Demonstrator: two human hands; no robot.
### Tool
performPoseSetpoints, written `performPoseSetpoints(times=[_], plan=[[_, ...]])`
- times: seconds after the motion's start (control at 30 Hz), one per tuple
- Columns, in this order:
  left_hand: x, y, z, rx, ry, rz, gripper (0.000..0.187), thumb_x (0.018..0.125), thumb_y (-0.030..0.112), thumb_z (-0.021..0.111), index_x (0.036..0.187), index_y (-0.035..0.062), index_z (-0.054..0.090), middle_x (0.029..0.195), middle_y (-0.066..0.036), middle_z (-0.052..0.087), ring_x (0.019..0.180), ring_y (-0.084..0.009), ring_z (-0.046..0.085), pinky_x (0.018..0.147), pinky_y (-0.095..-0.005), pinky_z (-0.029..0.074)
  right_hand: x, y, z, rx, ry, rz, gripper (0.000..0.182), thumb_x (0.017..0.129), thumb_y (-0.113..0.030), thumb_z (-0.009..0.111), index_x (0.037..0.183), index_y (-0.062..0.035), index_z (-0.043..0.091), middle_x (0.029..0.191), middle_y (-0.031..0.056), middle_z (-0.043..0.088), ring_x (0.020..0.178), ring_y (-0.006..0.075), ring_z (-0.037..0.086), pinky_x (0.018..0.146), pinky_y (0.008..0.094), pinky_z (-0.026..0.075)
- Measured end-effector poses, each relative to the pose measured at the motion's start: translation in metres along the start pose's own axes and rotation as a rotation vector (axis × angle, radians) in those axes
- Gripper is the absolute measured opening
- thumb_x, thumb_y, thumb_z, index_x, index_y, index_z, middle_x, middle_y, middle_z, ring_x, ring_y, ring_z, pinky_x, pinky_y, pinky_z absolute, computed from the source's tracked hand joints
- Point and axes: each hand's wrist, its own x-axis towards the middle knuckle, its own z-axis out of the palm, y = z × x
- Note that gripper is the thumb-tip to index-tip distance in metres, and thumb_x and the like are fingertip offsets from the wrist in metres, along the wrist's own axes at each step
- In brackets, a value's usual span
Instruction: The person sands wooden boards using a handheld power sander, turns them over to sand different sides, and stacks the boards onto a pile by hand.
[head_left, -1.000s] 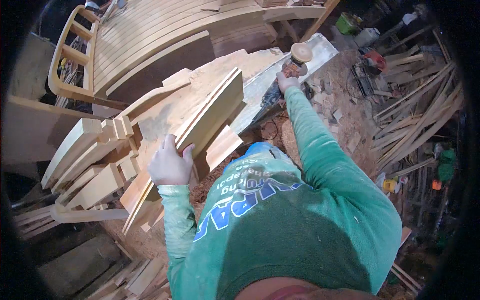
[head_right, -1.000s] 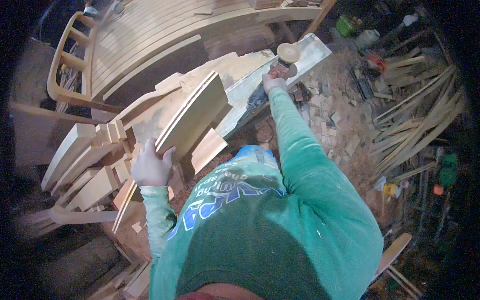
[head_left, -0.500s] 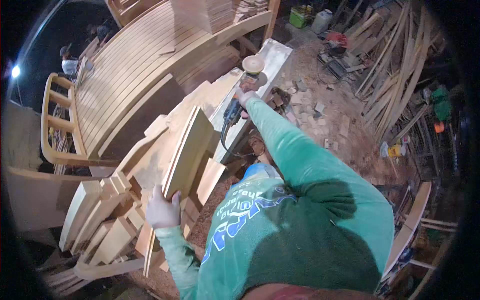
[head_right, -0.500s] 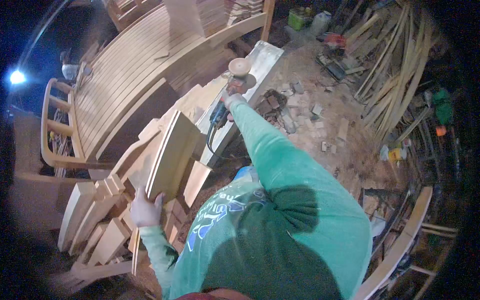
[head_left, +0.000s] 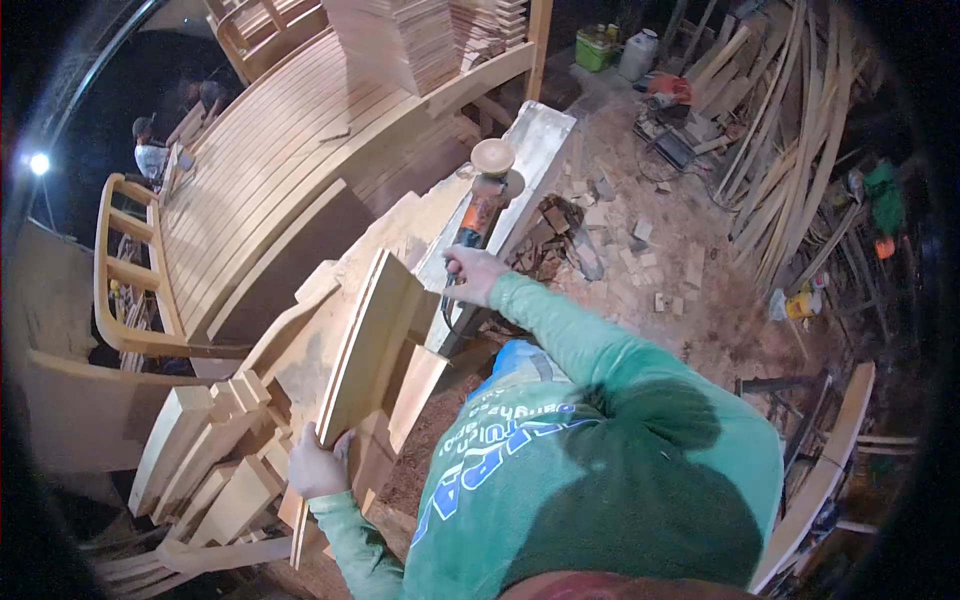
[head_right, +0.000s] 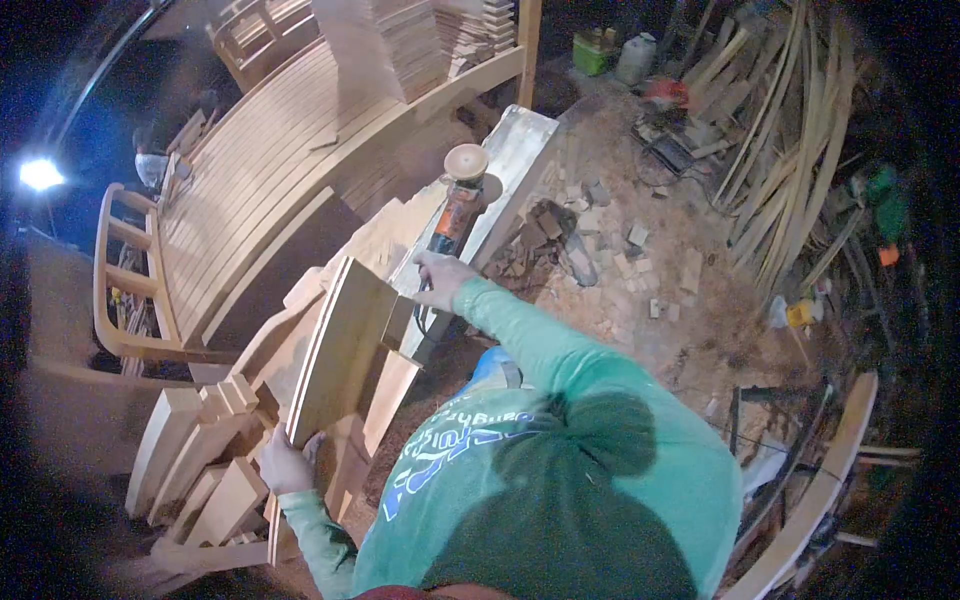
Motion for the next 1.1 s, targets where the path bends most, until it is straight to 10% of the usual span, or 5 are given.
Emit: performPoseSetpoints(times=[0.27,0.5,0.67,0.83,1.1], plan=[[-0.001,-0.004,0.0,-0.027,0.077,0.054,0.058,0.061,0.054,0.09,0.096,0.0123,0.068,0.079,-0.013,0.071,0.074,-0.0385,0.069,0.065,-0.0488,0.053,0.003,-0.019,-0.027,0.007,-0.231,0.046,0.054,0.076,-0.024,0.079,0.123,-0.0018,0.061,0.079,0.0076,0.067,0.08,0.0278,0.068,0.081,0.0402,0.057],[0.013,0.024,-0.12,-0.096,0.234,0.291,0.055,0.051,0.034,0.098,0.083,0.0078,0.061,0.069,-0.014,0.063,0.061,-0.0324,0.062,0.057,-0.0414,0.047,0.032,-0.032,-0.091,0.142,-0.272,-0.569,0.069,0.071,-0.022,0.088,0.131,-0.006,0.057,0.115,0.0188,0.065,0.103,0.0356,0.067,0.089,0.0423,0.055],[0.069,0.106,-0.255,0.024,0.346,0.532,0.056,0.046,0.038,0.097,0.077,0.0074,0.063,0.062,-0.012,0.059,0.057,-0.0297,0.061,0.057,-0.0394,0.048,0.036,-0.026,-0.185,0.86,-0.525,-0.344,0.075,0.071,-0.021,0.085,0.136,-0.0025,0.05,0.119,0.0229,0.061,0.104,0.0399,0.066,0.088,0.0476,0.057],[0.194,0.171,-0.357,-0.139,-0.056,0.524,0.066,0.061,0.014,0.091,0.117,0.0065,0.058,0.106,-0.014,0.064,0.089,-0.0302,0.07,0.077,-0.0421,0.063,0.026,-0.034,-0.264,1.373,-0.663,-0.19,0.081,0.072,-0.019,0.082,0.14,0.0011,0.043,0.124,0.0269,0.058,0.106,0.0442,0.065,0.086,0.053,0.058],[0.282,0.388,-0.45,-0.182,0.794,1.111,0.045,0.075,0.02,0.088,0.115,0.0066,0.071,0.108,-0.011,0.074,0.1,-0.0253,0.072,0.088,-0.0366,0.056,0.063,-0.067,-0.363,1.544,-0.547,-0.267,0.091,0.072,-0.017,0.077,0.147,0.0069,0.031,0.131,0.0333,0.052,0.108,0.0511,0.063,0.083,0.0616,0.06]])
